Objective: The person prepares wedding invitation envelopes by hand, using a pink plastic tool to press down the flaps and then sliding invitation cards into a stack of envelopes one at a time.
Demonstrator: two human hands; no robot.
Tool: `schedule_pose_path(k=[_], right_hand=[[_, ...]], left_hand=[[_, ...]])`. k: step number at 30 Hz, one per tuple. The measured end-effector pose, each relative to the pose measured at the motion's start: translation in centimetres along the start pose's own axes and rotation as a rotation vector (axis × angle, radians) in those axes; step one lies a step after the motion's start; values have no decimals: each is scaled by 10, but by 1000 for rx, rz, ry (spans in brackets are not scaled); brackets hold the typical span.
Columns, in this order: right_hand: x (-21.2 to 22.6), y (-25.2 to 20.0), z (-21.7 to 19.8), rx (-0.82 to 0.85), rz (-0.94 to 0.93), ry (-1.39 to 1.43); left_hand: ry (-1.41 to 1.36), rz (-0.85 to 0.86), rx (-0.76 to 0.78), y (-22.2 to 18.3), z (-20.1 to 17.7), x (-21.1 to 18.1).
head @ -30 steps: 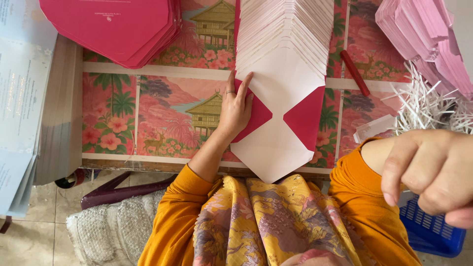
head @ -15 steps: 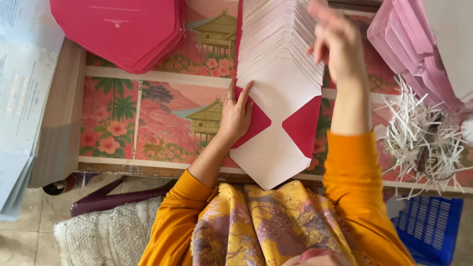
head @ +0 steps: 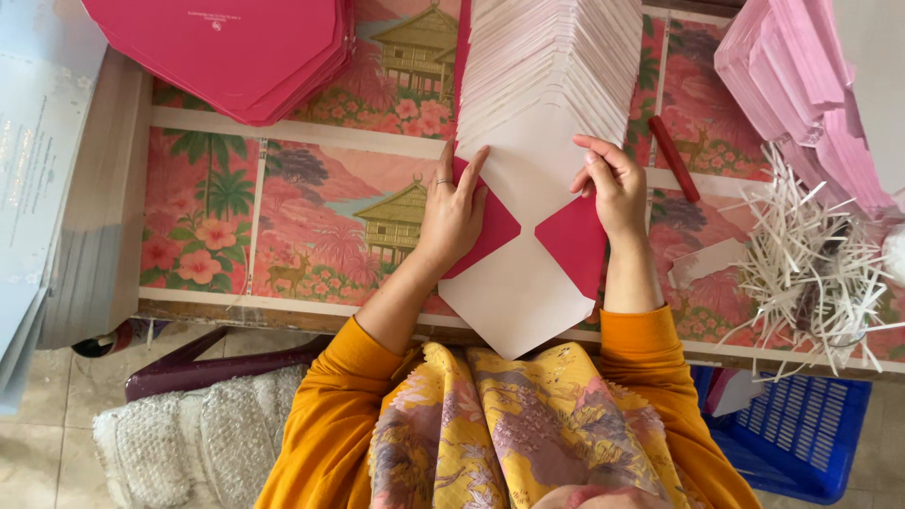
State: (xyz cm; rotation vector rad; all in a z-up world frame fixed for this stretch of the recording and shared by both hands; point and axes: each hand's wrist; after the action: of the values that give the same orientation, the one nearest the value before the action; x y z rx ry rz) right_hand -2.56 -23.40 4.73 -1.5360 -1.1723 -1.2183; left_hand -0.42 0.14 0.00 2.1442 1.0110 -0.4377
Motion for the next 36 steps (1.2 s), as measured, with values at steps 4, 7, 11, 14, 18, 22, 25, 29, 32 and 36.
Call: schedule_pose_path(k=[4, 7, 11, 14, 18, 22, 25, 29, 32, 36], right_hand=[[6, -5, 4, -4, -43, -139], [9, -6, 5, -15, -90, -217], [5, -5, 6, -20, -142, -308], [4, -5, 6, -25, -154, -341], [7, -6, 7, -24, -158, -343], [5, -5, 6, -27, -173, -337], [6, -6, 7, -29, -182, -338], [8, -8, 6, -86, -237, -334], [8, 3, 0, -446, -642, -615], [14, 8, -3, -513, -657, -762]], left_hand=[[-28, -6, -3, -1, 1, 1], [-29, 0, 2, 1, 1, 0], [-19, -17, 12, 0, 0, -1], [-29, -22, 13, 0, 1, 0], [-16, -22, 16, 0, 1, 0], [-30, -32, 26, -1, 1, 0], [-19, -32, 25, -1, 2, 0], [0, -26, 21, 0, 1, -2], [-21, -44, 19, 2, -1, -3], [-92, -52, -6, 4, -9, -11]])
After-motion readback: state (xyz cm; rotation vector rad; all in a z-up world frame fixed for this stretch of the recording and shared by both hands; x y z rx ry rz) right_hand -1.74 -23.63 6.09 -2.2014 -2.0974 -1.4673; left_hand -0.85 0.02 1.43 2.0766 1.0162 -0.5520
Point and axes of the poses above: each hand's wrist, its own y-axis towards the middle knuckle, its own z-axis out of the palm, x = y × z, and after that the axes turned 13 degrees about z, right-handed
